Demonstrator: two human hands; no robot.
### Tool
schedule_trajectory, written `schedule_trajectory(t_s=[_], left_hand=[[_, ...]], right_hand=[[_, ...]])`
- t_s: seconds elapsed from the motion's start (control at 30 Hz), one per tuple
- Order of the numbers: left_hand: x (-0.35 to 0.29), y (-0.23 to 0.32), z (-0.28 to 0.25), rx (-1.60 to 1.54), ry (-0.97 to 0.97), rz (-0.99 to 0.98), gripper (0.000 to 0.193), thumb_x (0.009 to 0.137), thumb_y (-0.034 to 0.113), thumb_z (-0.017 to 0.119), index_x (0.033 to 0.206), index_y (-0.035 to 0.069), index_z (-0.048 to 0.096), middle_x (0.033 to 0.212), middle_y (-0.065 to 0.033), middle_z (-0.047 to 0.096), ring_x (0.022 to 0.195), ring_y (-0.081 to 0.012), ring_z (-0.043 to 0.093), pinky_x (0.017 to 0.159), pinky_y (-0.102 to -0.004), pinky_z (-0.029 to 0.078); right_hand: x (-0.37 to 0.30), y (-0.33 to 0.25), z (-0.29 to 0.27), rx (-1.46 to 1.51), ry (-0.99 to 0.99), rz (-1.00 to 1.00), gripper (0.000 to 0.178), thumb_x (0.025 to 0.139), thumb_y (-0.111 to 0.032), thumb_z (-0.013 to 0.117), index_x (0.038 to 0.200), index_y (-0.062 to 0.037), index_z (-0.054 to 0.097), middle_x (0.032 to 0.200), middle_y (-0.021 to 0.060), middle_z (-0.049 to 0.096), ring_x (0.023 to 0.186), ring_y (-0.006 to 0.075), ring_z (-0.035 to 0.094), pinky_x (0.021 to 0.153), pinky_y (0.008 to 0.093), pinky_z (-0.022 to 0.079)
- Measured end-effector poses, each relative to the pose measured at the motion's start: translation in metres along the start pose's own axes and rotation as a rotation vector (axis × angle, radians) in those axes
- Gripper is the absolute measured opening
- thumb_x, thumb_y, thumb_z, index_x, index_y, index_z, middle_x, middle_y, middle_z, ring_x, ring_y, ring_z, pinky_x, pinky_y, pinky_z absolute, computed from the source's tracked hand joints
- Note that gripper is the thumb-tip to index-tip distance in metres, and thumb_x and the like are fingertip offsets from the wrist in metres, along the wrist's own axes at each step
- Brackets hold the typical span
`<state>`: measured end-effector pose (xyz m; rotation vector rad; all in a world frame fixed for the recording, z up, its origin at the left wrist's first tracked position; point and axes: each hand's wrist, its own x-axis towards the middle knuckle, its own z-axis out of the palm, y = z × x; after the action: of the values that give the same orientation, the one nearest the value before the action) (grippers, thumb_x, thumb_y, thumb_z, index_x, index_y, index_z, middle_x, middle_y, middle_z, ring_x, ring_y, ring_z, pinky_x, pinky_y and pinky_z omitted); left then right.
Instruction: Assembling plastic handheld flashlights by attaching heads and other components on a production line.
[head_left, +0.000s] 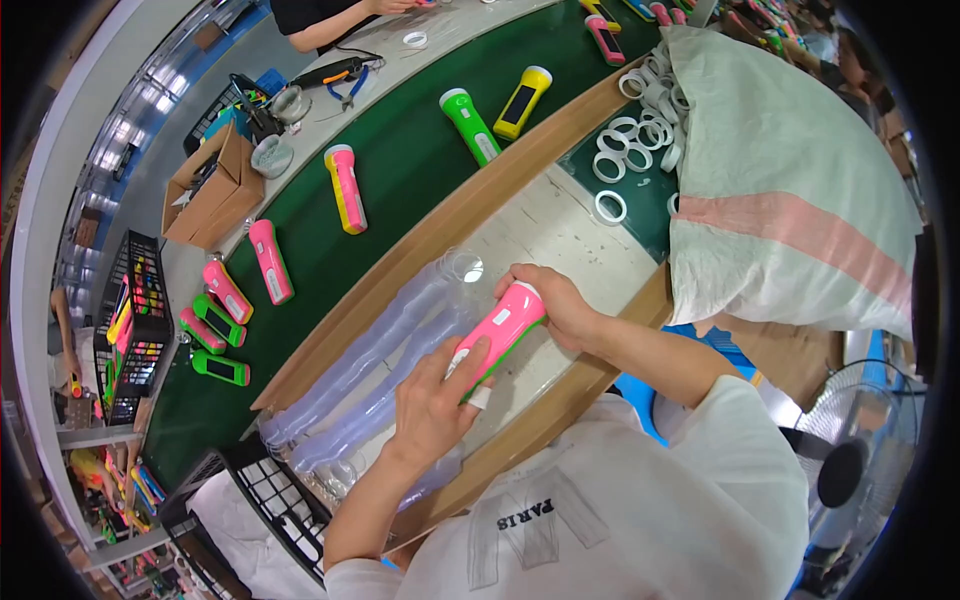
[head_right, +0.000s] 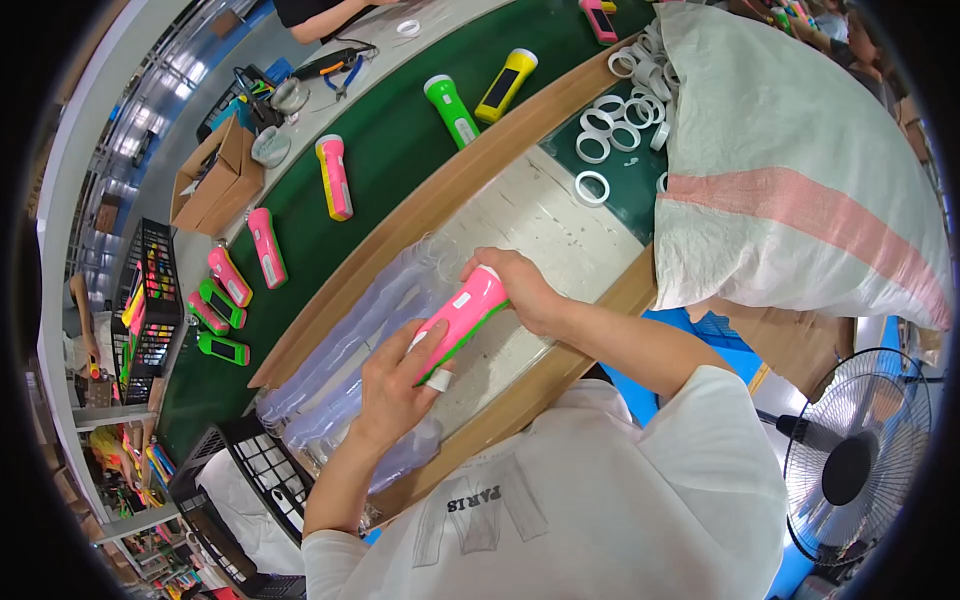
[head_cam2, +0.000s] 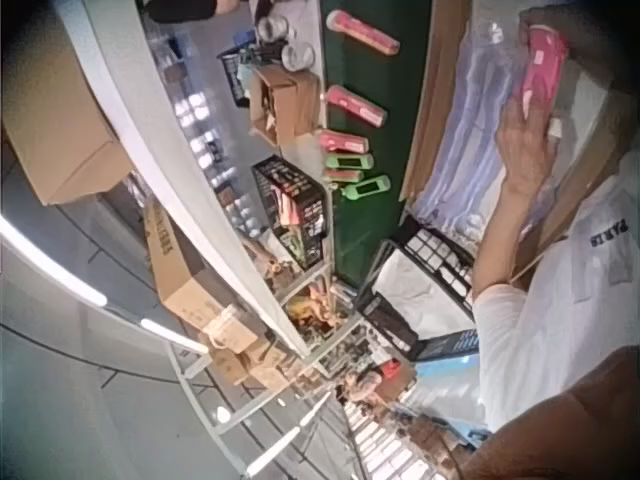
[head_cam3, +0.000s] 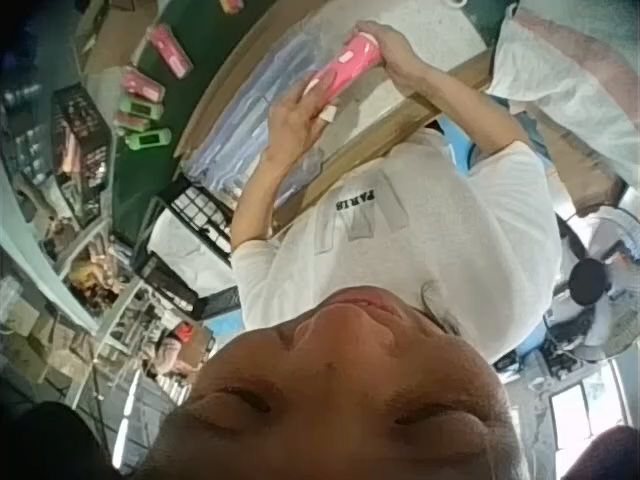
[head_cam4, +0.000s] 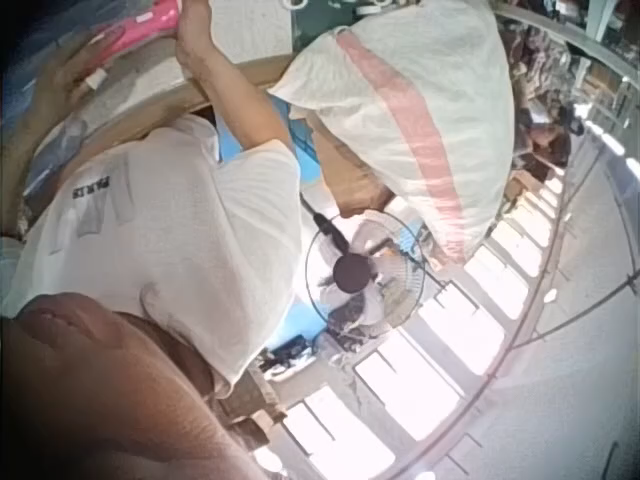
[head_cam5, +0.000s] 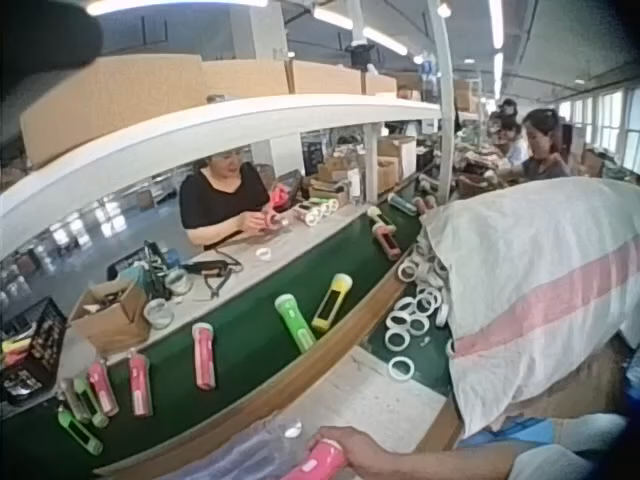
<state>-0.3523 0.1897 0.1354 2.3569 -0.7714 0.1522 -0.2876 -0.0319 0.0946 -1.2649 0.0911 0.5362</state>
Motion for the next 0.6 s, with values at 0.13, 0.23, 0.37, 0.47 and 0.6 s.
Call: schedule_trajectory(t_s=[0.13,0.23,0.37,0.47,0.6], left_hand=[[-0.022,-0.003,0.011,-0.633,0.118,-0.353,0.049,0.080,0.014,0.073,0.126,0.006,0.056,0.107,-0.0179,0.063,0.074,-0.0274,0.062,0.062,-0.0355,0.051],[-0.037,-0.002,0.022,-1.859,0.104,-0.904,0.055,0.089,0.039,0.062,0.129,0.002,0.051,0.104,-0.0186,0.066,0.072,-0.0220,0.061,0.061,-0.0322,0.049],[-0.055,0.007,0.039,-2.316,-0.054,-0.941,0.065,0.090,0.055,0.053,0.122,-0.002,0.054,0.103,-0.0224,0.065,0.072,-0.0293,0.059,0.060,-0.0331,0.048],[-0.053,0.018,0.039,-1.500,0.063,-0.933,0.056,0.097,0.050,0.046,0.129,0.003,0.049,0.108,-0.0191,0.064,0.082,-0.0282,0.064,0.070,-0.0362,0.051],[-0.046,0.028,0.032,-0.503,0.132,-0.562,0.069,0.075,0.022,0.081,0.131,0.006,0.043,0.098,-0.0070,0.060,0.082,-0.0140,0.059,0.073,-0.0301,0.049]], right_hand=[[-0.016,-0.019,0.014,0.221,-0.068,0.005,0.043,0.100,-0.039,0.042,0.119,-0.0033,0.057,0.112,0.0104,0.062,0.106,0.0195,0.058,0.094,0.0344,0.046],[-0.028,-0.025,0.020,0.371,-0.190,-0.142,0.045,0.102,-0.037,0.041,0.133,-0.0054,0.046,0.124,0.0092,0.055,0.115,0.0180,0.053,0.101,0.0355,0.042],[-0.024,-0.005,0.035,0.500,-0.212,-0.141,0.047,0.096,-0.032,0.056,0.133,-0.0049,0.045,0.122,0.0078,0.055,0.113,0.0187,0.054,0.099,0.0359,0.045],[-0.023,0.005,0.046,0.489,-0.167,-0.162,0.043,0.093,-0.028,0.061,0.129,-0.0084,0.047,0.119,0.0074,0.056,0.110,0.0184,0.056,0.096,0.0356,0.047],[-0.026,-0.004,0.066,0.443,-0.143,-0.198,0.034,0.093,-0.016,0.062,0.124,-0.0098,0.049,0.111,0.0066,0.057,0.106,0.0168,0.057,0.094,0.0334,0.047]])
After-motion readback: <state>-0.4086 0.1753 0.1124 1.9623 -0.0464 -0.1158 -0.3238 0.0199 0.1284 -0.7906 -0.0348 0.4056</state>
